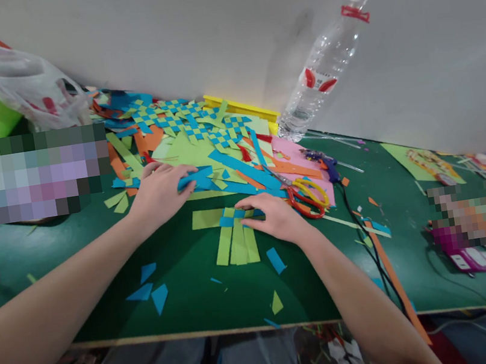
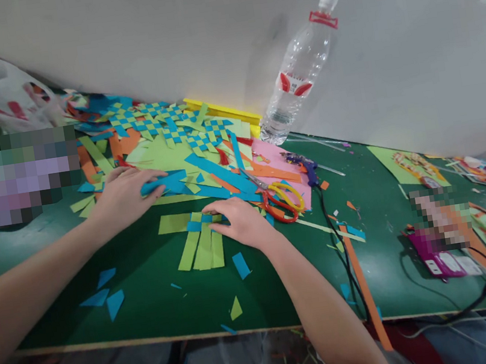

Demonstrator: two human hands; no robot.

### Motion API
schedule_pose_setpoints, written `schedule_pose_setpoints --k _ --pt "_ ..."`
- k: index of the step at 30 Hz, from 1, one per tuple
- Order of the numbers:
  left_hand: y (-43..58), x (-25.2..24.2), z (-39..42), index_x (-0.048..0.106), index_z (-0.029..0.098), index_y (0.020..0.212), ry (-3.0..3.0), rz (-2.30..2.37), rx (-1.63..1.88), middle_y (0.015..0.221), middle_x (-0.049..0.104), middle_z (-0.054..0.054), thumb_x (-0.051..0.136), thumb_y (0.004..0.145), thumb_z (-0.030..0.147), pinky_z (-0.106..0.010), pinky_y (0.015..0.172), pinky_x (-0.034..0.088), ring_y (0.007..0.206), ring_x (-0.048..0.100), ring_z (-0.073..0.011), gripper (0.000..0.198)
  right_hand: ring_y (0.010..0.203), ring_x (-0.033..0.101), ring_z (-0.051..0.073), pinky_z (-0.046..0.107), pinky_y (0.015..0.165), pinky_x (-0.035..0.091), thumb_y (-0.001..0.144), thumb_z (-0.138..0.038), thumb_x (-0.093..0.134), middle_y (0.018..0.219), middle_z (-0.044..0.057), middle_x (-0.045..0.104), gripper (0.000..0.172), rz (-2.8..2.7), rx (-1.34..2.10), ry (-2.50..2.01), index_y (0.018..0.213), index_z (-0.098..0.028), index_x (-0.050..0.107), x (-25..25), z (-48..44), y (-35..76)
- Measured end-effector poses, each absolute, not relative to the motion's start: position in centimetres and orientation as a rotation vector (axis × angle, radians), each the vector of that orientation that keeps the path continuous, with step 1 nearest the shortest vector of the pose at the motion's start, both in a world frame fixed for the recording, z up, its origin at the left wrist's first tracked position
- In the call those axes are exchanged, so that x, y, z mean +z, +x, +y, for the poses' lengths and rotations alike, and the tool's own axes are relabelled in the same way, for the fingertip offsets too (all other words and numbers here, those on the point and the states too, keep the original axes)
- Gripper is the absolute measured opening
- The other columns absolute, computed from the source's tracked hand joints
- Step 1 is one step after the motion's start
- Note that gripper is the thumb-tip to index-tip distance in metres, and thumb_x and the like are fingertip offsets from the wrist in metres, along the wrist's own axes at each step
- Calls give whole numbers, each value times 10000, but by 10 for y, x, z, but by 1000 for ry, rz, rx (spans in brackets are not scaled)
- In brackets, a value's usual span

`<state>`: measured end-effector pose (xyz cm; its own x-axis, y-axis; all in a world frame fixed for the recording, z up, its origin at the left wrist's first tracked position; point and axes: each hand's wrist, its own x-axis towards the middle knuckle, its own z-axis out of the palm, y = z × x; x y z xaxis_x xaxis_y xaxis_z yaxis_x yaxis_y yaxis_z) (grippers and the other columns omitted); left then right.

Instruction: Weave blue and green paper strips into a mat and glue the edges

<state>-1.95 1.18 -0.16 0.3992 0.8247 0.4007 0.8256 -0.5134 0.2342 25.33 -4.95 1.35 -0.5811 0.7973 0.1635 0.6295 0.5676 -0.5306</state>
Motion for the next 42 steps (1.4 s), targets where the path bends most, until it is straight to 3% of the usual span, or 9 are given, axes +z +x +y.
schedule_pose_setpoints --k 4,16,22,33,42 --pt "-15 -3 10 637 221 1109 -2654 -1580 -916 813 706 -31 515 902 382 -482 1010 367 827 647 -229 290 1024 650 204 372 913 509 871 -268 653 1103 67 701 284 -2418 592 -1150 1147 -203 632 13 -49 253" --pt "-10 5 7 646 219 1004 -2755 -1392 -970 1001 716 -39 480 909 291 -404 949 417 949 639 -218 204 1009 657 202 380 916 510 873 -260 648 1100 68 704 282 -2425 574 -1125 1148 -201 633 13 -49 253" --pt "-8 13 0 635 228 1018 -2749 -1406 -1084 914 718 -13 499 888 279 -402 962 416 963 614 -220 194 1022 654 204 383 920 509 875 -260 642 1097 66 704 281 -2441 551 -1141 1152 -213 636 13 -49 253" --pt "-2 15 -5 642 193 937 -2990 -1164 -1102 931 699 -38 491 861 228 -355 902 476 948 615 -202 173 1039 644 215 388 921 500 876 -263 643 1111 73 702 286 -2470 511 -1144 1156 -205 631 12 -49 253" --pt "-1 8 -5 542 191 1215 -3183 -1332 -1329 1030 692 -61 592 844 344 -328 900 533 940 657 -188 405 1053 643 206 373 939 489 885 -262 637 1118 64 702 278 -2475 504 -1131 1157 -206 627 11 -49 253"
